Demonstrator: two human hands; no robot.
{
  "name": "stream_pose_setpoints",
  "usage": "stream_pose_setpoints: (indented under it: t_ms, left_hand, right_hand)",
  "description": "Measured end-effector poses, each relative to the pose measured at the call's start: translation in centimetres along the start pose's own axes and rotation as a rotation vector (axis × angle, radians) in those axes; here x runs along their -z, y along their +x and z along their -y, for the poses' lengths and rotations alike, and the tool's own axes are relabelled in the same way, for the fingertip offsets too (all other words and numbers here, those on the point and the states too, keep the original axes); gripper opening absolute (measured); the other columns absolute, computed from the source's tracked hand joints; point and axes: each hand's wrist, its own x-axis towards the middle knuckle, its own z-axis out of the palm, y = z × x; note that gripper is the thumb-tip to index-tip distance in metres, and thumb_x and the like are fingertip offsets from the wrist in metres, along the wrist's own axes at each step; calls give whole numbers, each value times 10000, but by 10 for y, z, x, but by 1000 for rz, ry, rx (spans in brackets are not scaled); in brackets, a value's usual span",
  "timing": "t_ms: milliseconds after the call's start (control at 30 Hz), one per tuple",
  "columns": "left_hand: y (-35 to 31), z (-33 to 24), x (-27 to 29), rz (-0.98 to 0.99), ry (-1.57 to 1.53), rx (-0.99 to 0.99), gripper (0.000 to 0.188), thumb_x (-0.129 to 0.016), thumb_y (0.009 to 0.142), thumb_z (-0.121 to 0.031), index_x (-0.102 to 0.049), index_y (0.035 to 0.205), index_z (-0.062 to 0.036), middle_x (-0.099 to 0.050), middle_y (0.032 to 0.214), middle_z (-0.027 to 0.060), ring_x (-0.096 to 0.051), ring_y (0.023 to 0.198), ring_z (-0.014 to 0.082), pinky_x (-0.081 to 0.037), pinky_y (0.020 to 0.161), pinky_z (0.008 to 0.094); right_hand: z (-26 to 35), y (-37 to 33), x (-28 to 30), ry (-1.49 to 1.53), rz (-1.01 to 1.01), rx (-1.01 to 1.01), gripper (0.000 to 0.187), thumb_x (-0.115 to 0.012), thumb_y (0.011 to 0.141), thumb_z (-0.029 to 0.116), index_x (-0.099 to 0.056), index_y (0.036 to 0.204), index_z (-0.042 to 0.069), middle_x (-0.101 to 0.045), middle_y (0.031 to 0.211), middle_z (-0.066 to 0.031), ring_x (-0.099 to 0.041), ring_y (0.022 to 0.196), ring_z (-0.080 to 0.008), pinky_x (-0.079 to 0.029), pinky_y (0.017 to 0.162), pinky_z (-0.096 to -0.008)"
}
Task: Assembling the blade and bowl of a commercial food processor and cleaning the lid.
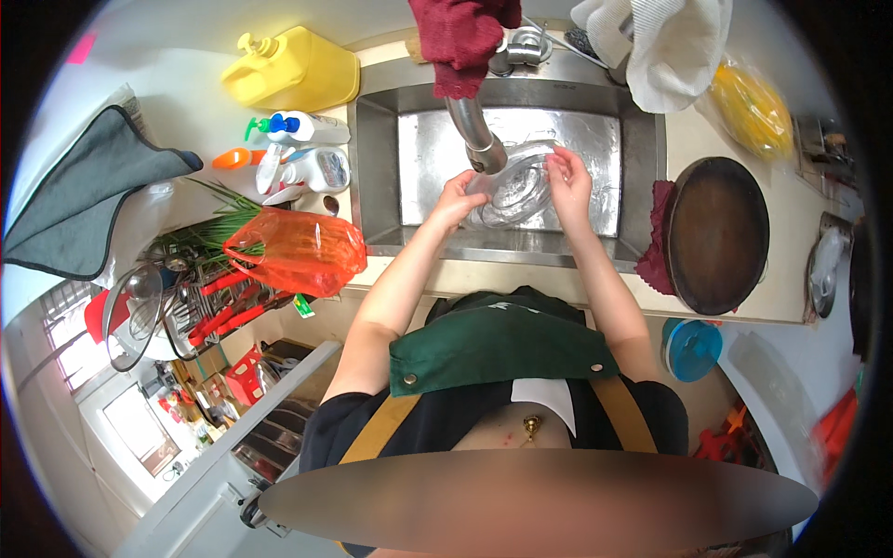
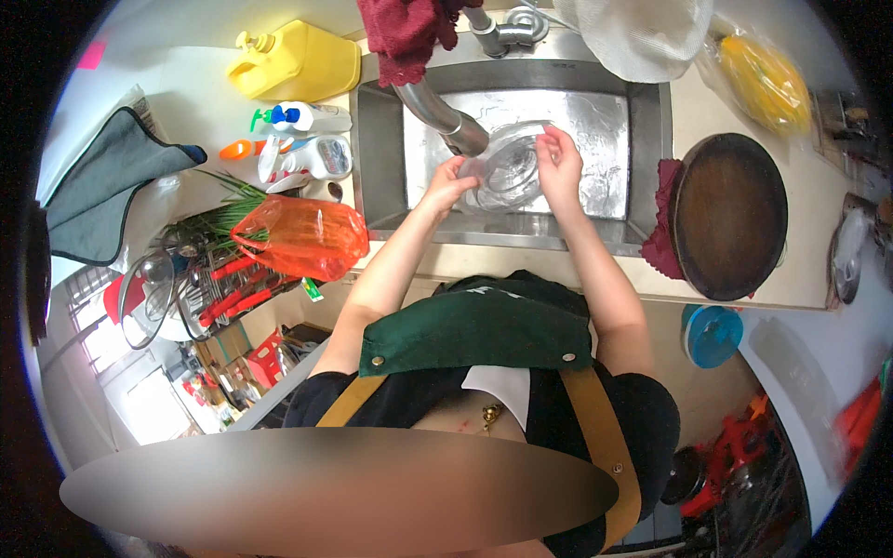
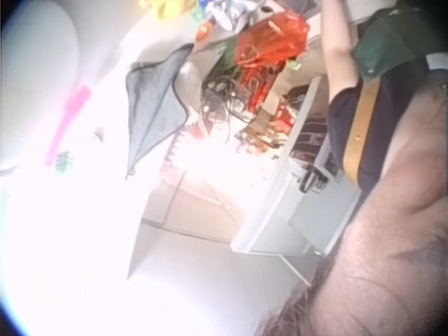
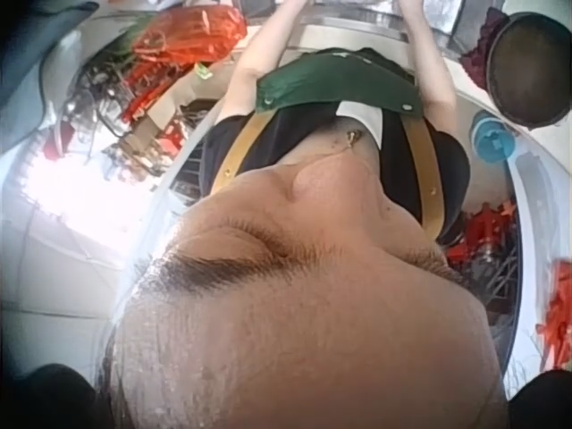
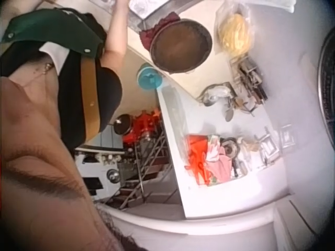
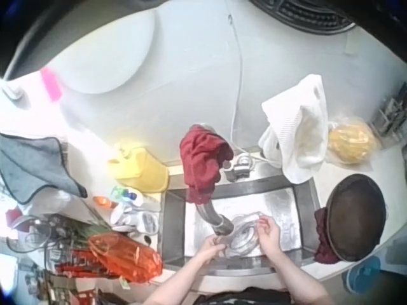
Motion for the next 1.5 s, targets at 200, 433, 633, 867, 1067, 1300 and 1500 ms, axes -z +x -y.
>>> stream_pose_setpoints:
  t_ms: [200,433,633,867,1067,1300,1500]
  left_hand:
    - [5,18,8,34,-112,-80,323,-550,618,59,-529,931,-21,-568,848,19,-512,800,89,-404,732,222]
    - [6,27,8,1,6,-38,373,-548,628,29,-509,996,-20,-556,854,8,-507,762,66,-416,669,209]
    - [3,25,15,-58,-48,-5,322,-545,616,10,-524,935,-23,-547,823,10,-496,742,75,-405,668,212]
    - [9,24,18,-73,-186,-25,274,-553,627,22,-534,899,-8,-557,835,32,-519,750,101,-417,679,220]
    - [21,18,-7,-60,-331,88,311,-560,687,-14,-475,980,-68,-547,906,15,-507,816,94,-385,687,203]
    - [13,14,-21,-140,-632,108,154,-547,720,-77,-522,869,-54,-555,857,41,-535,872,147,-439,681,265]
    - [11,5,-28,-109,-585,64,195,-550,719,-77,-512,906,-32,-553,884,63,-532,854,161,-450,732,294]
  right_hand:
    - [23,81,-77,-553,395,725,197,-499,758,56,-537,945,7,-563,880,-127,-551,824,-254,-439,721,-319]
    - [-12,189,-213,-1236,345,1130,484,-564,704,138,-421,1166,126,-344,1214,-177,-400,1067,-302,-297,894,-404]
    - [-23,183,-197,-1232,482,1080,440,-500,684,42,-459,1111,144,-493,848,-61,-468,830,-236,-379,694,-358]
    - [18,73,-6,-632,32,511,477,-615,687,205,-403,1066,11,-511,994,-155,-503,926,-273,-395,796,-342]
    - [-40,41,31,-605,-321,71,491,-601,702,188,-380,1089,-20,-510,989,-174,-490,939,-262,-382,812,-330]
    - [-51,-15,8,-763,448,600,315,-539,628,28,-538,943,33,-522,891,-165,-491,832,-328,-415,744,-377]
    - [-19,22,12,-833,53,264,153,-568,647,68,-526,786,18,-565,793,-160,-542,711,-337,-439,653,-395]
